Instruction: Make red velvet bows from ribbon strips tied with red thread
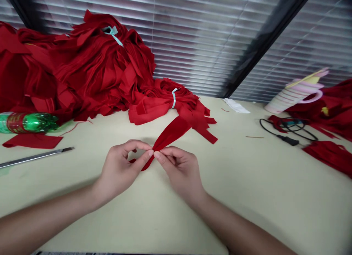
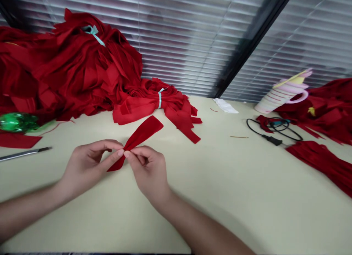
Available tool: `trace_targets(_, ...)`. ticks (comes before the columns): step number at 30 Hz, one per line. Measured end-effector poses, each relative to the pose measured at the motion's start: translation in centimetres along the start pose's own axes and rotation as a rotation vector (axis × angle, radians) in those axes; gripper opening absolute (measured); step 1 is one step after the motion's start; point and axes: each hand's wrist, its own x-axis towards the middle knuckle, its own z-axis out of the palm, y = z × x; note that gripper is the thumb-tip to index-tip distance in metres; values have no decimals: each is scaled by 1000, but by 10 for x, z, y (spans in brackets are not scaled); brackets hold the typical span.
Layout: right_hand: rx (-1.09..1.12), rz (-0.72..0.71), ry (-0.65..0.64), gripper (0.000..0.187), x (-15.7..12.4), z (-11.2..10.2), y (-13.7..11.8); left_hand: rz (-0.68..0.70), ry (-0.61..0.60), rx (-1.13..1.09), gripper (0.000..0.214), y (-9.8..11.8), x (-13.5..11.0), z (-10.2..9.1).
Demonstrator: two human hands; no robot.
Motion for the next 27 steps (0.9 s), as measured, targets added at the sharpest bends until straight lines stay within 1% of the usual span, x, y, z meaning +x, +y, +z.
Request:
trace_targets(5, 69, 11, -8, 19, 3, -4, 1, 11, -133, -181, 10, 2, 2, -7)
trace_targets(7, 94, 30, -7, 20, 3, -4, 2, 45, -160, -213, 12, 2, 2, -8)
trace_targets(9, 130, 68, -22, 18, 3, -5, 2, 101, -132, -181, 14, 3, 1, -7)
trace_targets(12, 226, 160, -98, 15, 6, -6, 2, 157, -65, -112, 10, 4, 0, -7)
trace_targets(15, 326, 235, -187, 18, 9, -8, 2, 146, -68, -57, 7, 6, 1, -9)
trace_targets(18, 374, 241, -277, 26, 11, -9, 2, 135, -29, 14, 6, 6, 3, -12)
trace_targets(19, 367, 241, -284, 27, 11, -9, 2, 137, -9, 30, 6, 7, 4, -12)
trace_targets(21, 347, 252, -250, 21, 11, -7, 1, 127, 12, 48, 6, 7, 5, -12)
trace_targets(24, 390, 260, -176, 5, 9, -5, 0, 50, 6, 50, 6, 10, 3, -10)
trace_targets(27, 416, 259, -158, 5, 9, -5, -2, -19, -26, 9, 7, 13, 3, -11)
